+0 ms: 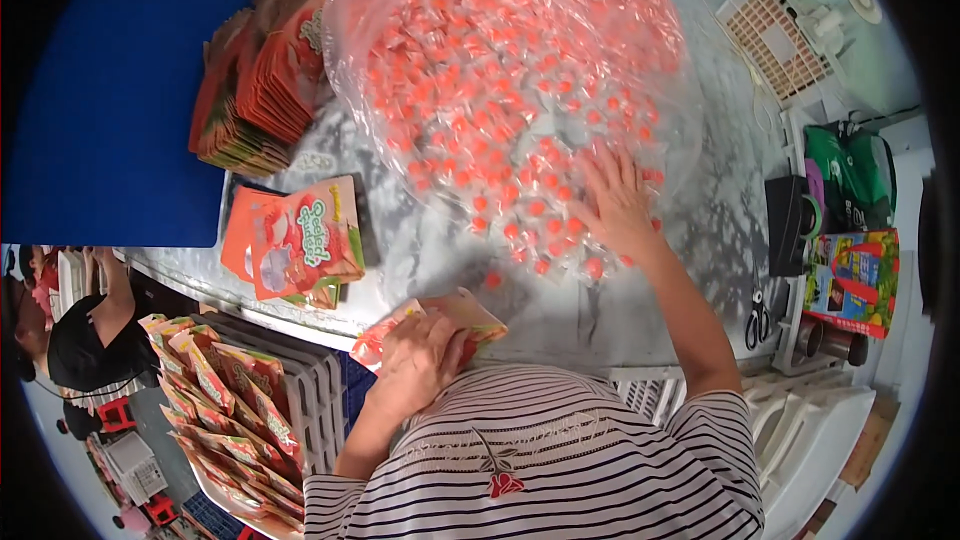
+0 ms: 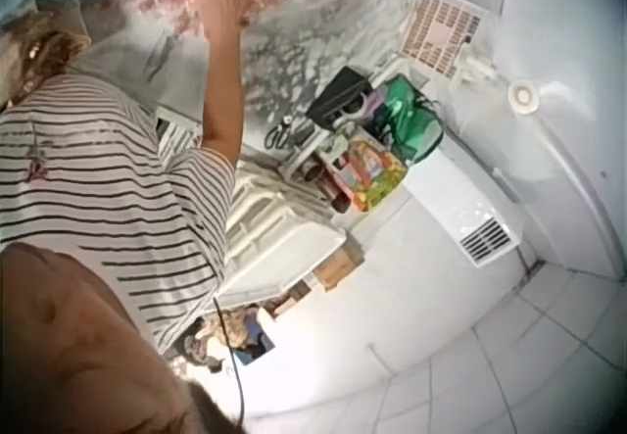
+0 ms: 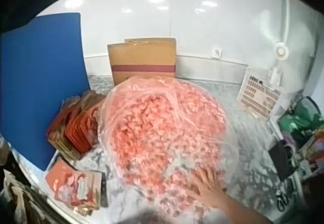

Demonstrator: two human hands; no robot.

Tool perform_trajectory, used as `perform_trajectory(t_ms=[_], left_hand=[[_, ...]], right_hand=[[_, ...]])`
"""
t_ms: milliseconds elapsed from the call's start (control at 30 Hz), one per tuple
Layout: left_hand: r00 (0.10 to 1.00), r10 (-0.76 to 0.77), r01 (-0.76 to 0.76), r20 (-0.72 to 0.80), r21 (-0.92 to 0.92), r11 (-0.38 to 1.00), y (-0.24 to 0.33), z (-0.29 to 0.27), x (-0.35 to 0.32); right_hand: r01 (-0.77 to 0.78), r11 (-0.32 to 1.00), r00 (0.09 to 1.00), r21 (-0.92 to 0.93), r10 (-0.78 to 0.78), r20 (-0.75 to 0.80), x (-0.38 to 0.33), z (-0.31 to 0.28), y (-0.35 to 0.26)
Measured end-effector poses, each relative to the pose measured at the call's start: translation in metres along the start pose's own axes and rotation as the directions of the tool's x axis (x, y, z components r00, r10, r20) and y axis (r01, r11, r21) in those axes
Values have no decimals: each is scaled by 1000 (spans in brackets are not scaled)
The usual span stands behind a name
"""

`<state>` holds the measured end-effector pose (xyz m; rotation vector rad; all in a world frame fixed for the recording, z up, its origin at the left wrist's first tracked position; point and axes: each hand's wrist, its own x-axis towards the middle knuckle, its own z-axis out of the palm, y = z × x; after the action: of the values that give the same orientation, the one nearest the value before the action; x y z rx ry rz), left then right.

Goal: Packing individual pieces of candy into small pouches at a workstation.

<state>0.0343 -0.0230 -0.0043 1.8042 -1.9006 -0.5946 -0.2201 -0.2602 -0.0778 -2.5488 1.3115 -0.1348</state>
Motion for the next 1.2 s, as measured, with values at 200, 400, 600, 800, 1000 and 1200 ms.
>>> perform_trajectory(t_ms=[200, 400, 600, 800, 1000, 1200], left_hand=[[994, 97, -96, -46, 35, 995, 8, 4, -1], [998, 60, -61, 18, 39, 997, 15, 4, -7], [996, 86, -83, -33, 76, 994, 17, 4, -14], [993, 92, -88, -69, 60, 994, 17, -9, -17], [991, 47, -44, -122, 32, 999, 18, -20, -30], [990, 45, -41, -135, 29, 999, 14, -20, -35]], right_hand=[[-56, 997, 994, -53, 51, -97, 7, -3, -17], [160, 987, 987, 21, -160, 13, 4, 26, -51], [184, 983, 982, -13, -185, -45, -27, 25, -57], [202, 978, 979, 42, -203, 22, -73, 41, -49], [312, 935, 950, 169, -311, -33, -69, 51, -119], [367, 912, 929, 186, -368, -31, -63, 86, -155]])
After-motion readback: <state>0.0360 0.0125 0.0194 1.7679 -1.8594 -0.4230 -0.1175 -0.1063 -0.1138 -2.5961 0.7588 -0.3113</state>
